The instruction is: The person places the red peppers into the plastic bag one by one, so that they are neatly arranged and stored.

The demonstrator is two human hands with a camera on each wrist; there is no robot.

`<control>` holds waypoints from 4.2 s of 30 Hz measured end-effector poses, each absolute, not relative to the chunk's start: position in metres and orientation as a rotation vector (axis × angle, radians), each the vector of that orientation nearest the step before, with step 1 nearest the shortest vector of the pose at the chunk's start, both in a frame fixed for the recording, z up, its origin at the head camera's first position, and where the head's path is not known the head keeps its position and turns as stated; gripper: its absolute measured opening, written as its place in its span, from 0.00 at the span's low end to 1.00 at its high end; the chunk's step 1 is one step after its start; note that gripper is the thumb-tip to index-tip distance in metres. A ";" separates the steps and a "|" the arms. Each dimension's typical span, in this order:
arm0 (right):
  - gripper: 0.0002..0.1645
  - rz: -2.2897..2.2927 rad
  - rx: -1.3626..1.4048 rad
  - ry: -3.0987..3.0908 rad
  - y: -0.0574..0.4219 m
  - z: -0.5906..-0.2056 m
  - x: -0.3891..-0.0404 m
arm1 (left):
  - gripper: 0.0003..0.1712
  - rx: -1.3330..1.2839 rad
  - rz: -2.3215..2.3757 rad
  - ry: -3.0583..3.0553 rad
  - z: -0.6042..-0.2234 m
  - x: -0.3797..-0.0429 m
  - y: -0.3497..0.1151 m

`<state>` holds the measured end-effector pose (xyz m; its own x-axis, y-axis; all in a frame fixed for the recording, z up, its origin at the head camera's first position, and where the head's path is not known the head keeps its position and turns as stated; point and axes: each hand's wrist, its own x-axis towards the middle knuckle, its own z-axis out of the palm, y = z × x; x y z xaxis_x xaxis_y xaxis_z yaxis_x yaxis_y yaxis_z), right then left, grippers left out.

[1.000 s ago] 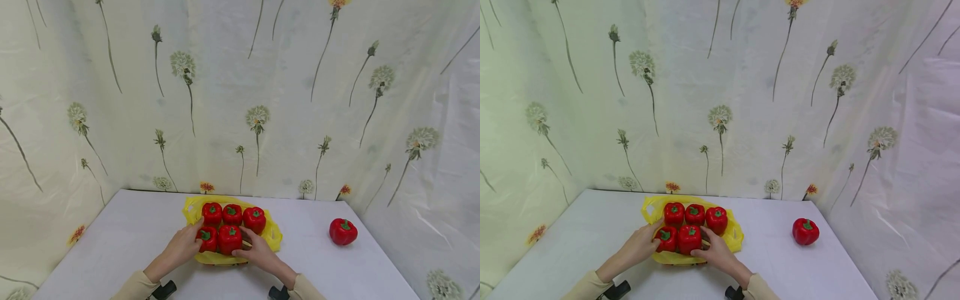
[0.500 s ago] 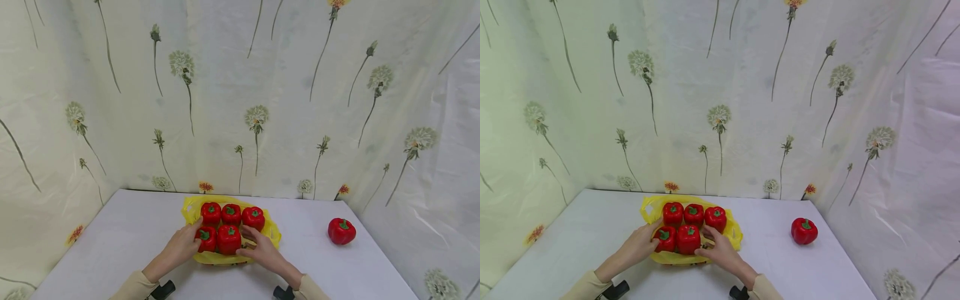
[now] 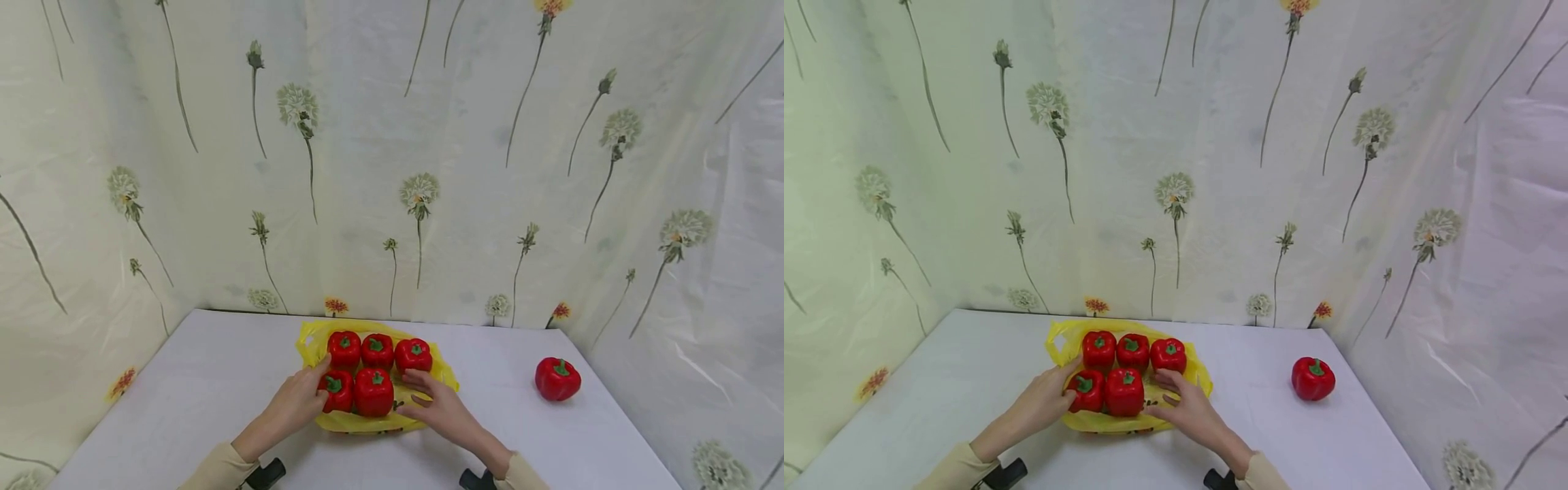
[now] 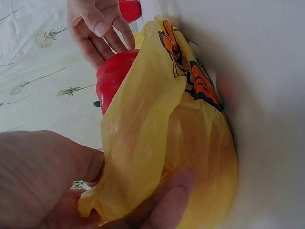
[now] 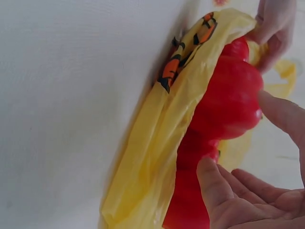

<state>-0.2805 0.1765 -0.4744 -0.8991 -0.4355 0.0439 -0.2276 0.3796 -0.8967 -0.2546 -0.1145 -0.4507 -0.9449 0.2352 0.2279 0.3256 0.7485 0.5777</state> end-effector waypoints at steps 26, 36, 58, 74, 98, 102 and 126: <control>0.45 -1.569 -0.316 2.713 0.251 -0.432 -0.277 | 0.37 -0.454 -0.976 -2.800 -0.452 -0.257 -0.114; 0.51 -1.513 -0.252 2.868 0.288 -0.413 -0.284 | 0.37 -0.442 -0.975 -2.814 -0.454 -0.257 -0.114; 0.64 -1.380 -0.022 2.961 0.367 -0.401 -0.288 | 0.37 -0.438 -1.001 -2.828 -0.453 -0.255 -0.114; 0.69 -1.359 0.374 3.011 0.409 -0.430 -0.301 | 0.36 -0.441 -0.984 -2.819 -0.452 -0.255 -0.113; 0.67 -1.371 0.514 2.908 0.420 -0.497 -0.327 | 0.36 -0.421 -0.993 -2.838 -0.454 -0.255 -0.112; 0.67 -1.375 0.520 2.903 0.419 -0.495 -0.328 | 0.36 -0.423 -0.998 -2.837 -0.453 -0.256 -0.113; 0.68 -1.368 0.548 2.853 0.411 -0.487 -0.321 | 0.37 -0.429 -0.983 -2.829 -0.454 -0.255 -0.113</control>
